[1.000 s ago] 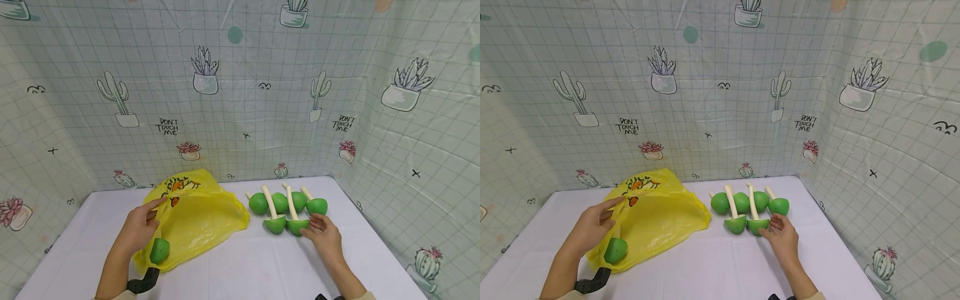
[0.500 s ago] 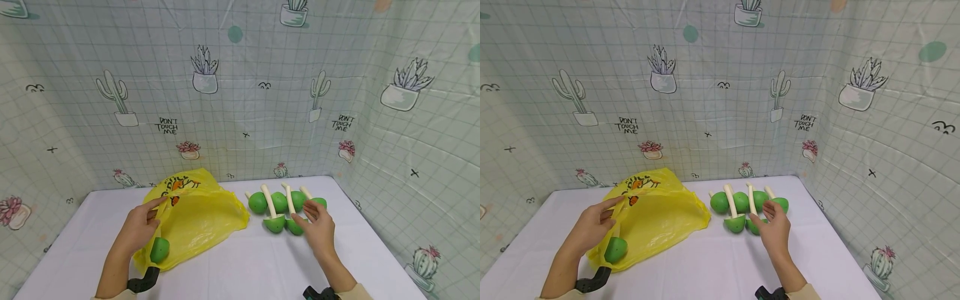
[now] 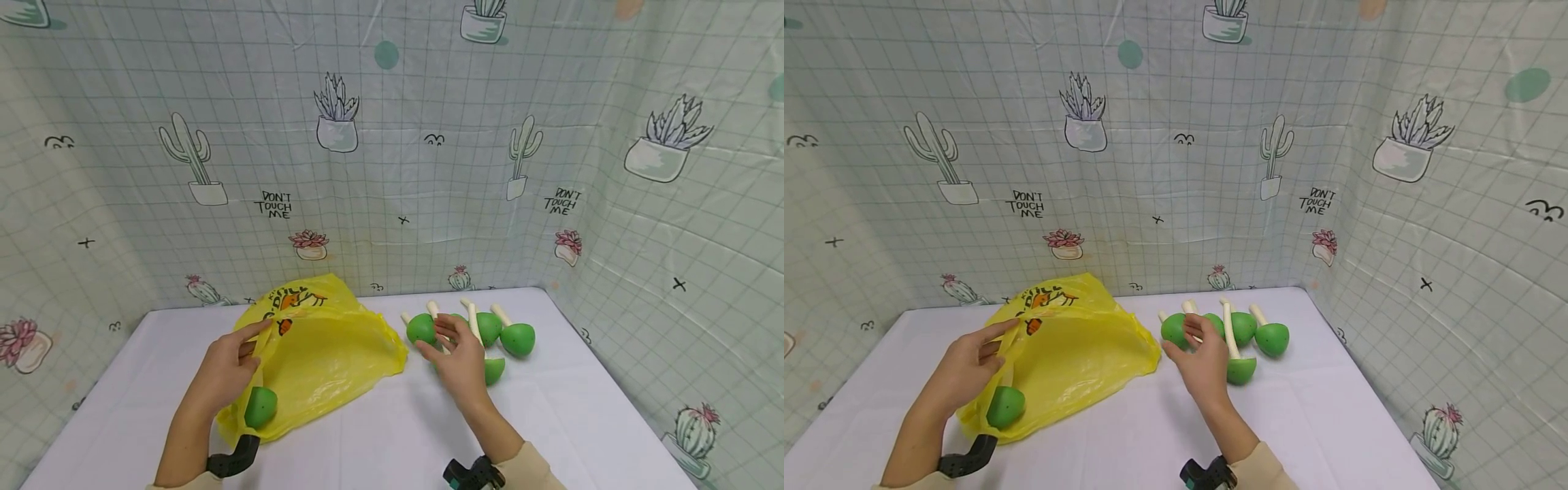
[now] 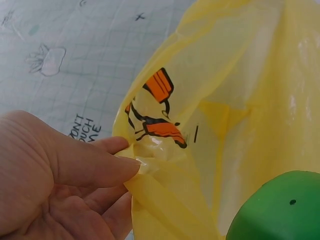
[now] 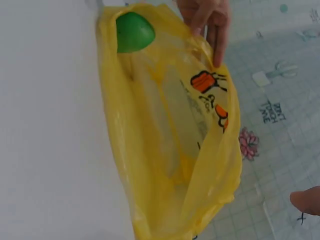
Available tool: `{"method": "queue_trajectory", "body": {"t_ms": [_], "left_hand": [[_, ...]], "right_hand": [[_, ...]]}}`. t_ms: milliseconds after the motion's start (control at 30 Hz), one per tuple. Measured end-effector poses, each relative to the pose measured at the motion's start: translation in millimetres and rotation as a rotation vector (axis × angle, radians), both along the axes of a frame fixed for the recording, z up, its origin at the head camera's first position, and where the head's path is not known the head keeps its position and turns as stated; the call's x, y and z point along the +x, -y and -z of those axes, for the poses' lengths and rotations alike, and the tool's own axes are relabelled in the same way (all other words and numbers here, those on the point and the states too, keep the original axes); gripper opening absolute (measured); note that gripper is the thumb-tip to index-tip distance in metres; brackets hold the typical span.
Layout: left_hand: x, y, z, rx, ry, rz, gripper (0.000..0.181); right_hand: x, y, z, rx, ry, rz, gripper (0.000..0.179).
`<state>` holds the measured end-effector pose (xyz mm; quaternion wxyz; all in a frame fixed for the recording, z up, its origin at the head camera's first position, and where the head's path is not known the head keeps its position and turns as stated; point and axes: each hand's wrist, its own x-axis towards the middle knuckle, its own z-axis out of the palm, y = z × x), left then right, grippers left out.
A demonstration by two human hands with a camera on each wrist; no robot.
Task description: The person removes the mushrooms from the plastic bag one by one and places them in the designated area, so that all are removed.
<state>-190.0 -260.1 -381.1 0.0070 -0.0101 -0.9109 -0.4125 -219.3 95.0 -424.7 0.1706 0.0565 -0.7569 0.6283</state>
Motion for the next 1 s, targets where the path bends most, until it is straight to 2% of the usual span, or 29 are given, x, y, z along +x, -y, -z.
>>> {"method": "queue_trajectory", "body": {"t_ms": [300,533,767,1000], "left_hand": [[0.5,1.2,-0.4,0.003,0.002,-0.002,0.067],[0.7,2.0,-1.2,-0.005,-0.009,0.001,0.066],[1.9,1.9,-2.3,0.000,-0.005,-0.008,0.066],[1.9,1.7,-1.0,-0.005,-0.032,-0.001,0.065]], "right_hand": [[2.9,51,-1.7,-0.001,-0.003,-0.112,0.057],[10.7,86,0.8,0.028,0.020,-0.192,0.059],[19.0,119,5.9,0.044,0.079,-0.260,0.058],[28.3,149,14.9,0.044,0.123,-0.319,0.055]]}}
